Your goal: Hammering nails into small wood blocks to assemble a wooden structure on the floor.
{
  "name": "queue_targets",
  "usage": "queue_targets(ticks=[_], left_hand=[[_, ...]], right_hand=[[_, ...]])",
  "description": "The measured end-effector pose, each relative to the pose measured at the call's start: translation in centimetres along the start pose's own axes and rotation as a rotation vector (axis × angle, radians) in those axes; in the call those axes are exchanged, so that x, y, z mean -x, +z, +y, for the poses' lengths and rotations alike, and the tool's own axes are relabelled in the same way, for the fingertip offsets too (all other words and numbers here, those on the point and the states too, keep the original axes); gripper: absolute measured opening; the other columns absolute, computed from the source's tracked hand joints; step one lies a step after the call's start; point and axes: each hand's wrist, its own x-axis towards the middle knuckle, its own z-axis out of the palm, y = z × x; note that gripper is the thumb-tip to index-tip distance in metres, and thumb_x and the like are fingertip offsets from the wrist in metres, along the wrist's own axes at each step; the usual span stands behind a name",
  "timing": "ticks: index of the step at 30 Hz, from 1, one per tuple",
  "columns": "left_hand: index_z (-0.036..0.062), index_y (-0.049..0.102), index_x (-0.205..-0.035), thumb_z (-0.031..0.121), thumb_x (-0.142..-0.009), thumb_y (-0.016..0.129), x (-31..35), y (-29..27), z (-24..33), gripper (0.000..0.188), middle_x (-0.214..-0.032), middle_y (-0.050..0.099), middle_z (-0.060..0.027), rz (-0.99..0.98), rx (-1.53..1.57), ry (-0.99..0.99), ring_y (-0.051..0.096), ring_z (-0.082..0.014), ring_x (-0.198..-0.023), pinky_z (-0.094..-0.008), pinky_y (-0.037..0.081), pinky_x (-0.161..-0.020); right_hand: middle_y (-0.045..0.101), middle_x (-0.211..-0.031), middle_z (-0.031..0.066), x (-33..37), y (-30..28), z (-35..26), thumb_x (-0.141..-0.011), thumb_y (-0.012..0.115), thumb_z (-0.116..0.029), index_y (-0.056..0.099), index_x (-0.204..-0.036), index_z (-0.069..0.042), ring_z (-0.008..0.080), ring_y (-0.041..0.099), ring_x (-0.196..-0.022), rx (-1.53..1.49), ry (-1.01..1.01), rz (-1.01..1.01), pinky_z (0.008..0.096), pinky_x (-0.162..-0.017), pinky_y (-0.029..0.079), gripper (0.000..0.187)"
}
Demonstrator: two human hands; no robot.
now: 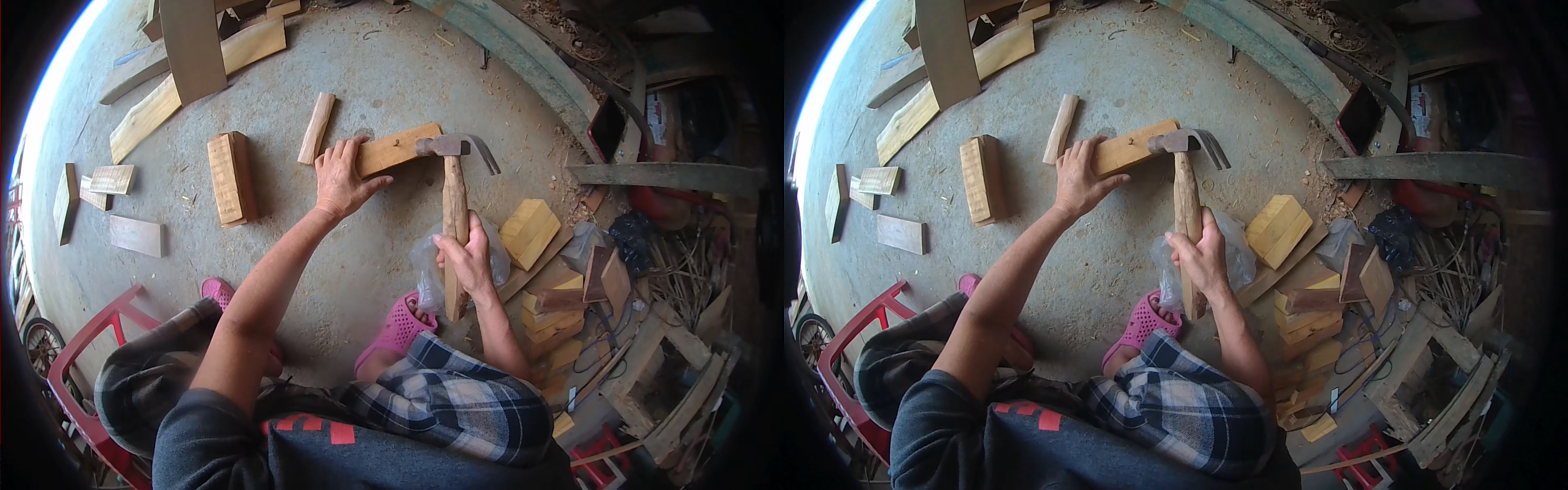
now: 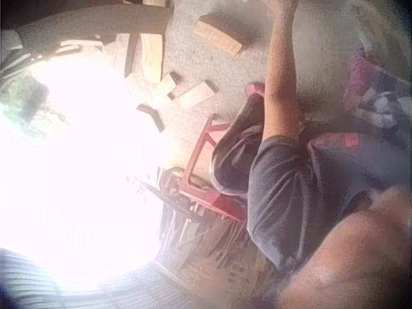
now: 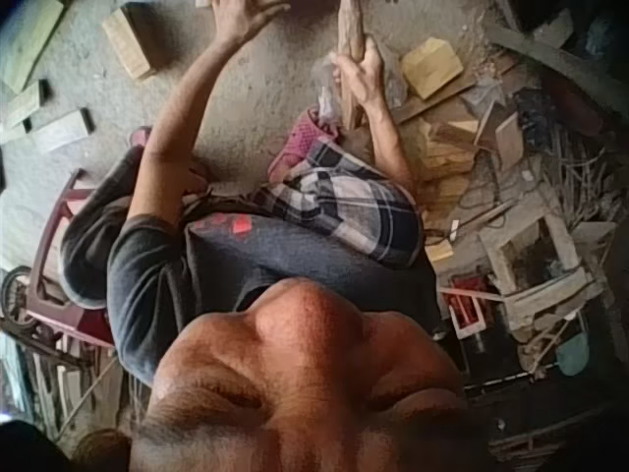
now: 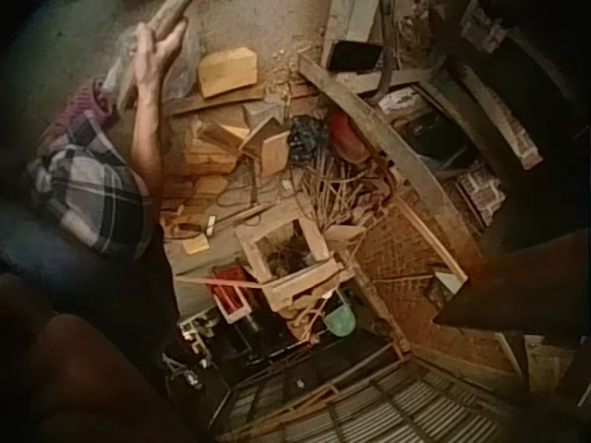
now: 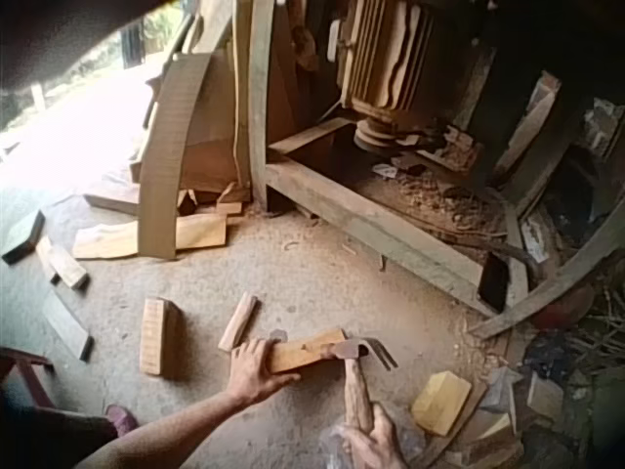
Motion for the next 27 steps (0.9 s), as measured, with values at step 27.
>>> queue_targets(ticks=[27], left_hand=[[0.0041, 0.05, -0.116, 0.02, -0.074, 0.083, -0.5, 1.2, -1.9, 0.056, -0.11, 0.053, -0.0147, 0.06, 0.148, -0.005, 0.049, -0.0358, -0.104, -0.0446, 0.044, -0.094]], right_hand=[[0.056, -0.074, 0.004, -3.6, -0.2, -2.3, -0.087, 0.066, -0.01, 0.042, -0.115, -0.005, 0.0094, 0.057, -0.054, -0.162, 0.027, -0.143, 0.0262, -0.045, 0.05, 0.037]])
